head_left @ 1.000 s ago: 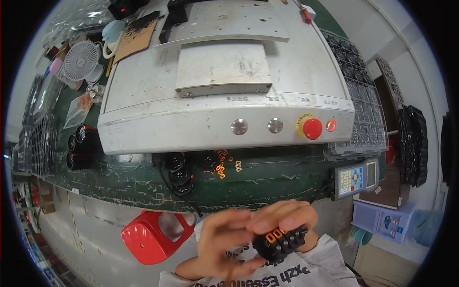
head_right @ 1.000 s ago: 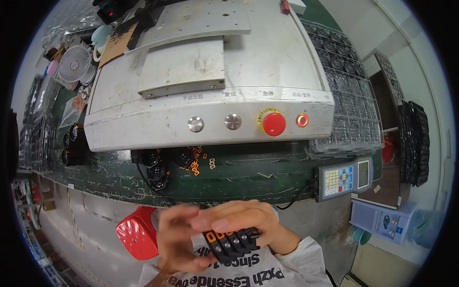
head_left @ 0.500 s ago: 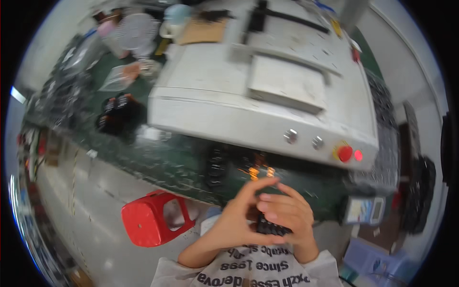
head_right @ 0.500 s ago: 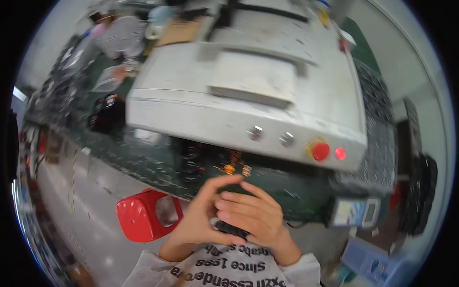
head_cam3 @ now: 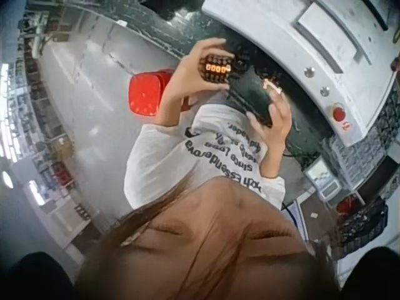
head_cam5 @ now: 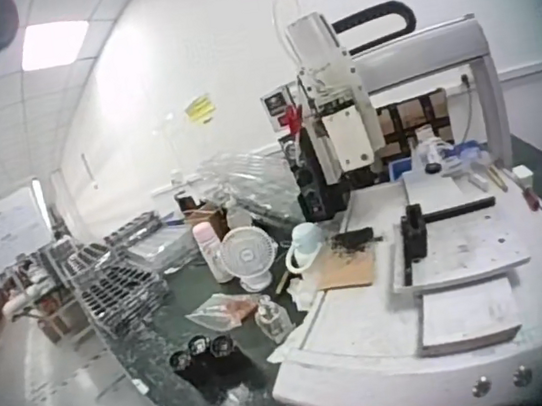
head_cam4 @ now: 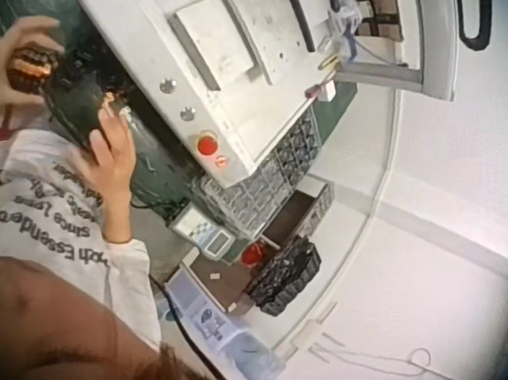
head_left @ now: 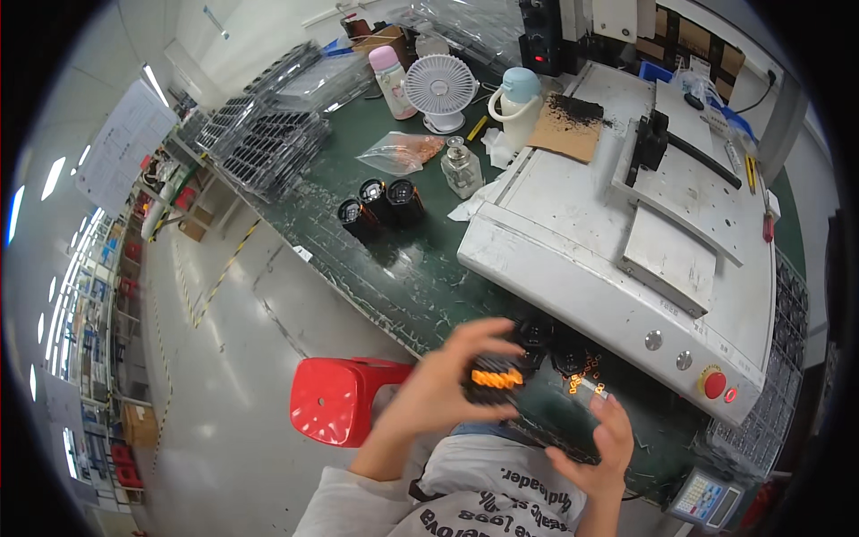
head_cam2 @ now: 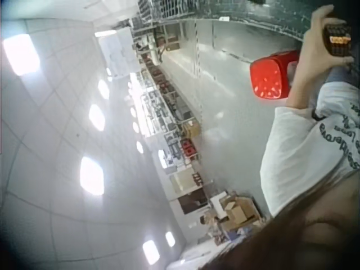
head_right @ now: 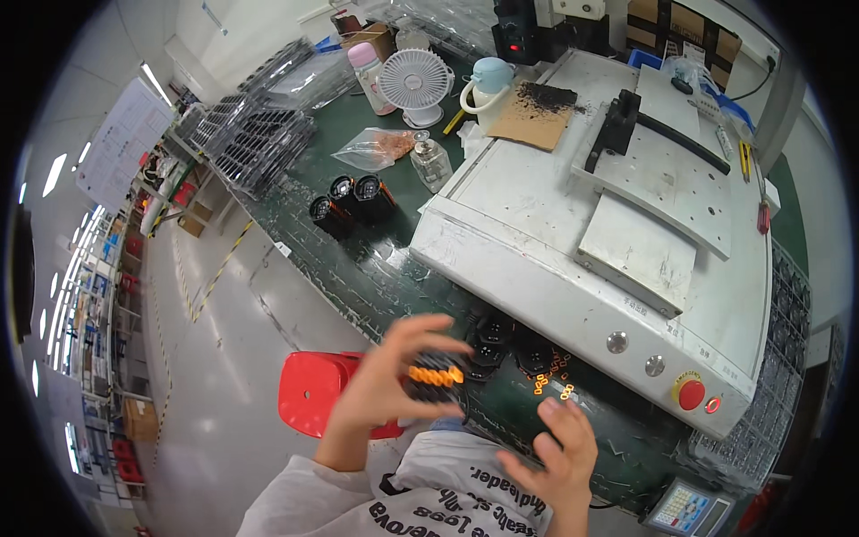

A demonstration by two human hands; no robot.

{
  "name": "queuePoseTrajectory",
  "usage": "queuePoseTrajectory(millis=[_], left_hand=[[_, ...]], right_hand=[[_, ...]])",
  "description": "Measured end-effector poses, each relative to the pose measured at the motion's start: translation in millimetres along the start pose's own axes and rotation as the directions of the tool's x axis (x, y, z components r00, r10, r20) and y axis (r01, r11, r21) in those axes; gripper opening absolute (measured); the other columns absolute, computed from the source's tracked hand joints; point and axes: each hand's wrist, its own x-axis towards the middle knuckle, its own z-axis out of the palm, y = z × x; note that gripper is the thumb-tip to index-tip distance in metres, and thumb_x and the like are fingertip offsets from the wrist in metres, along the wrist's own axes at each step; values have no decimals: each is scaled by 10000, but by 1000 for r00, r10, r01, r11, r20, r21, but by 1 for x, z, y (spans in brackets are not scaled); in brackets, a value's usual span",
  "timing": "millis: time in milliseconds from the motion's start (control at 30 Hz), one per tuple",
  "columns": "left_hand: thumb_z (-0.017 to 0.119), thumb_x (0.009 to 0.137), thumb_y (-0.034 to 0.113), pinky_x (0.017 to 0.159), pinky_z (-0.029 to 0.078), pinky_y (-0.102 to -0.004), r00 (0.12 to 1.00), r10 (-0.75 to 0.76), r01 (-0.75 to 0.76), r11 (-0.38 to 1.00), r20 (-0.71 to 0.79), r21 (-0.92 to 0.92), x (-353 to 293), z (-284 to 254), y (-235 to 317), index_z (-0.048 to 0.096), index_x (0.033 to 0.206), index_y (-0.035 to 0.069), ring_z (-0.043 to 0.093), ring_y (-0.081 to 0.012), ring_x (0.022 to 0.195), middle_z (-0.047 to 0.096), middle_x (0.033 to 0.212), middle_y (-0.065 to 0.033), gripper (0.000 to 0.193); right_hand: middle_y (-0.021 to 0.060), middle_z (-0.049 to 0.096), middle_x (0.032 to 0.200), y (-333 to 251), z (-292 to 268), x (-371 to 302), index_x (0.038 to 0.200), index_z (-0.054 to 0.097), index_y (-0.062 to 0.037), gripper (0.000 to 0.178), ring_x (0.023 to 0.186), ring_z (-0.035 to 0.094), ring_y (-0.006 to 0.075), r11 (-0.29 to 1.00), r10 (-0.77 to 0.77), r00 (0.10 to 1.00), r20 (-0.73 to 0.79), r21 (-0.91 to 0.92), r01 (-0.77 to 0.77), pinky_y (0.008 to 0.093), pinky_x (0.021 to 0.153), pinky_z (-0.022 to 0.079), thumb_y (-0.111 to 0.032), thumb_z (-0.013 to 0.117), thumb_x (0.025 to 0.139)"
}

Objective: The recorder is assembling small electronic components, specifically placing copper-coiled parts into a machine for processing and then removing them, eventually recording progress on a tally counter.

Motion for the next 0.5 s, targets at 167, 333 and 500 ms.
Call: queuePoseTrajectory(millis=[167, 333, 500], left_hand=[[833, 628, 73, 842, 521, -327, 946, -4, 222, 736, -324, 639, 21, -74, -8, 573, 1153, 85, 668, -252, 969, 671, 1039, -117, 586], [852, 568, 152, 817, 500, -388, 943, -185, 332, 562, -276, 757, 59, -144, -60, 579, 1096, 80, 648, -323, 938, 677, 979, -128, 599], [870, 527, 189, 826, 503, -406, 920, -360, 309, 432, -152, 847, 81, -158, -96, 591, 1096, 99, 620, -323, 1004, 642, 1079, -117, 640]], right_hand=[[141, 671, 1023, 20, -8, -19, 1220, 543, -42, 528, 938, 650, 302, 954, 298, 953, 57, 9, -299, 419, 852, 510, -80, 736, 729], [108, 690, 865, 17, -2, -20, 1100, 623, -11, 370, 808, 653, 244, 886, 459, 888, 25, 61, -459, 339, 781, 504, 45, 653, 736], [109, 686, 868, 12, 0, -17, 1083, 630, -12, 352, 814, 651, 256, 893, 445, 895, -23, -63, -445, 339, 770, 506, 62, 655, 740]])
